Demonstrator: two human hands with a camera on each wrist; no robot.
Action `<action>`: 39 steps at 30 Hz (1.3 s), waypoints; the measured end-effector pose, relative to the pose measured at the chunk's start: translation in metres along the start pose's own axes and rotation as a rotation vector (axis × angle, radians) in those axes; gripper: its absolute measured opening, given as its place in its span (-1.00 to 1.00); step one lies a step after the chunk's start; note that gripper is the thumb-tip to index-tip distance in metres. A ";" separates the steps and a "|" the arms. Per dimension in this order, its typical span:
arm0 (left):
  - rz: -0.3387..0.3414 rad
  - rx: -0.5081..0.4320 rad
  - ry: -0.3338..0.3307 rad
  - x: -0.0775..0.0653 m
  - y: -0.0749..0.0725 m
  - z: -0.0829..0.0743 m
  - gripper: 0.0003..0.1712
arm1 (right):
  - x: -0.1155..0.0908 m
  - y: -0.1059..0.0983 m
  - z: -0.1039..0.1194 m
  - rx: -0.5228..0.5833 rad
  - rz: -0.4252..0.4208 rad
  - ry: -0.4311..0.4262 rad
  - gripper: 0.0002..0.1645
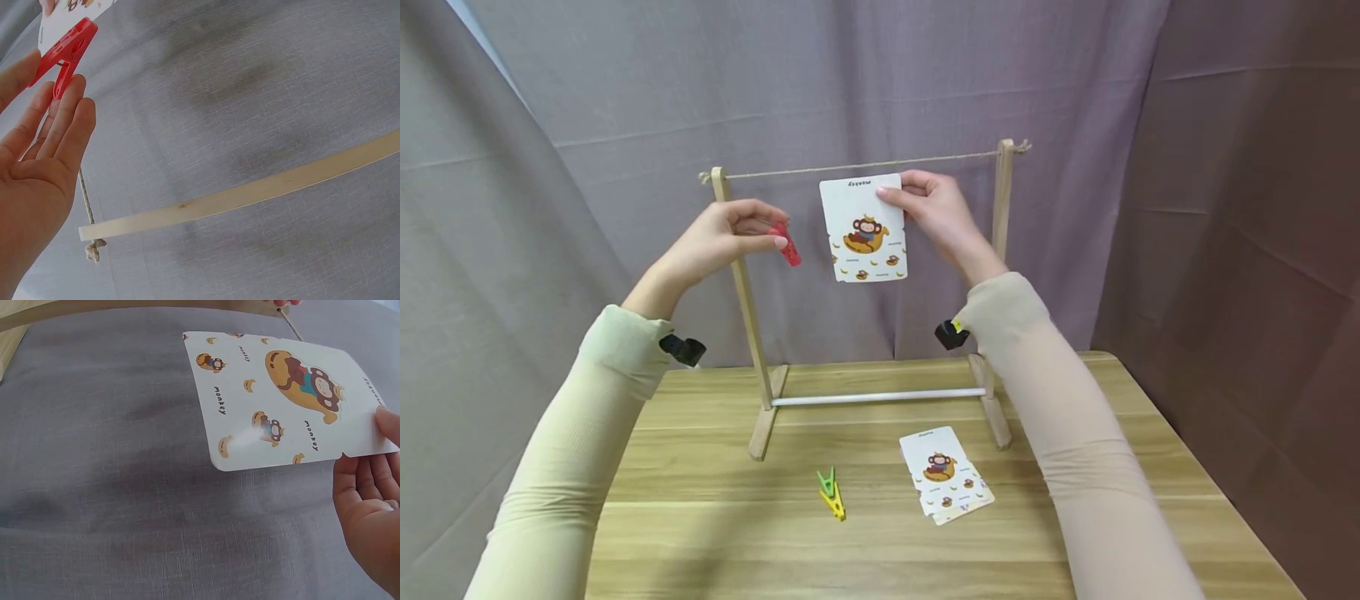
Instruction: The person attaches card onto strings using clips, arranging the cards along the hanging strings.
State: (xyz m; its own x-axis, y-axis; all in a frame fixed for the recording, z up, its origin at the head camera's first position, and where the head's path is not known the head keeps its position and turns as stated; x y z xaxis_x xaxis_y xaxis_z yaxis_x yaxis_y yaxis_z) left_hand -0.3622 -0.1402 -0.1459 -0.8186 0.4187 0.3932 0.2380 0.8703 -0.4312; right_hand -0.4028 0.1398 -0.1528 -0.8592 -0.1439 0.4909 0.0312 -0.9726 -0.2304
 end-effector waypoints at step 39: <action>0.030 0.037 0.001 -0.002 0.002 -0.010 -0.57 | 0.031 0.007 -0.024 0.105 -0.138 0.094 -0.93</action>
State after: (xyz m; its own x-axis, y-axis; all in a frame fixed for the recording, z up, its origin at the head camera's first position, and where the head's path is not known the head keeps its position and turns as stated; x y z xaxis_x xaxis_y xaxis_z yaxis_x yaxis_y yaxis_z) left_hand -0.3543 -0.1364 -0.1395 -0.8109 0.4450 0.3801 0.2430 0.8469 -0.4730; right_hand -0.4413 0.1334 -0.1597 -0.9029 0.0052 0.4298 -0.0415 -0.9963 -0.0751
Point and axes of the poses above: each hand's wrist, its own x-axis towards the middle knuckle, its own y-axis out of the palm, z = x × y, the point moved 5 cm from there along x, towards the middle knuckle, and after that the axes turned 13 degrees about -x, right-handed, at the moved point
